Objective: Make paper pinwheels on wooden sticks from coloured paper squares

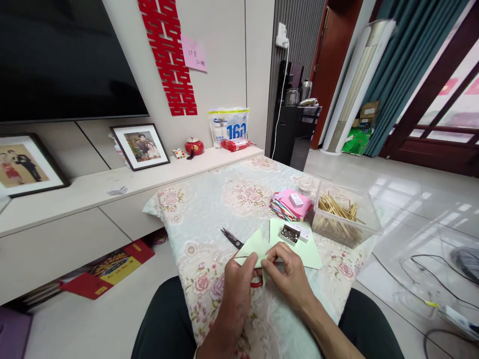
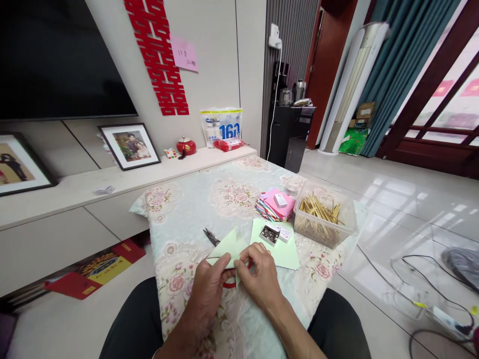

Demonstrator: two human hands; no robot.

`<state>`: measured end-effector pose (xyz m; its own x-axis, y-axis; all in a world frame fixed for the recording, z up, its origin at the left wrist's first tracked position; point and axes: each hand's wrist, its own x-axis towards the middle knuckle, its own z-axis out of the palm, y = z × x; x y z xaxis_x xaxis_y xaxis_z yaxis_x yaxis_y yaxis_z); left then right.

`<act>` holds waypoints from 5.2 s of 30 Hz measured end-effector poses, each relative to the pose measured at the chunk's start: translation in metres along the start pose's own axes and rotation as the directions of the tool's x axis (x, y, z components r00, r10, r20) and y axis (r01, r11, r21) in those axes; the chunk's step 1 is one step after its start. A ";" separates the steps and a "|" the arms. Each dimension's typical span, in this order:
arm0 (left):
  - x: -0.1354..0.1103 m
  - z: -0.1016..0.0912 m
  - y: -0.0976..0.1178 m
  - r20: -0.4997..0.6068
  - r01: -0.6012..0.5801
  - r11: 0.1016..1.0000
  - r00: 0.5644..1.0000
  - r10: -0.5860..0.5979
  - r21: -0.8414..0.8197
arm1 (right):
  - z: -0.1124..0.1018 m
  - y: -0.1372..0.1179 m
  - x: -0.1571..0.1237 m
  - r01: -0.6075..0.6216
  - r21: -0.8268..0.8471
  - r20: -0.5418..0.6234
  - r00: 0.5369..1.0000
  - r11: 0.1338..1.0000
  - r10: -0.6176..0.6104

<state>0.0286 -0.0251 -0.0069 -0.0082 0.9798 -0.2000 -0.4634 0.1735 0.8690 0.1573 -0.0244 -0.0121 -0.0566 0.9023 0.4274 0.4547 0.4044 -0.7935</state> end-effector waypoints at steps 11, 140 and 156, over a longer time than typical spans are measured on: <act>-0.002 0.001 0.002 0.007 0.028 0.999 1.000 -0.028 -0.019 | 0.001 0.000 0.002 -0.113 0.092 -0.005 0.994 0.989 0.114; 0.005 0.002 0.027 0.076 0.060 0.991 0.995 -0.069 0.121 | 0.004 -0.003 -0.002 -0.153 0.131 -0.018 0.988 0.980 0.156; 0.006 0.002 0.021 0.027 0.063 0.981 0.997 -0.069 0.182 | 0.005 -0.002 -0.002 -0.144 0.064 -0.020 0.989 0.987 0.146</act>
<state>0.0205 -0.0156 0.0106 0.0476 0.9677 -0.2475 -0.2944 0.2503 0.9223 0.1520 -0.0263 -0.0137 0.0281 0.9484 0.3159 0.4002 0.2789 -0.8730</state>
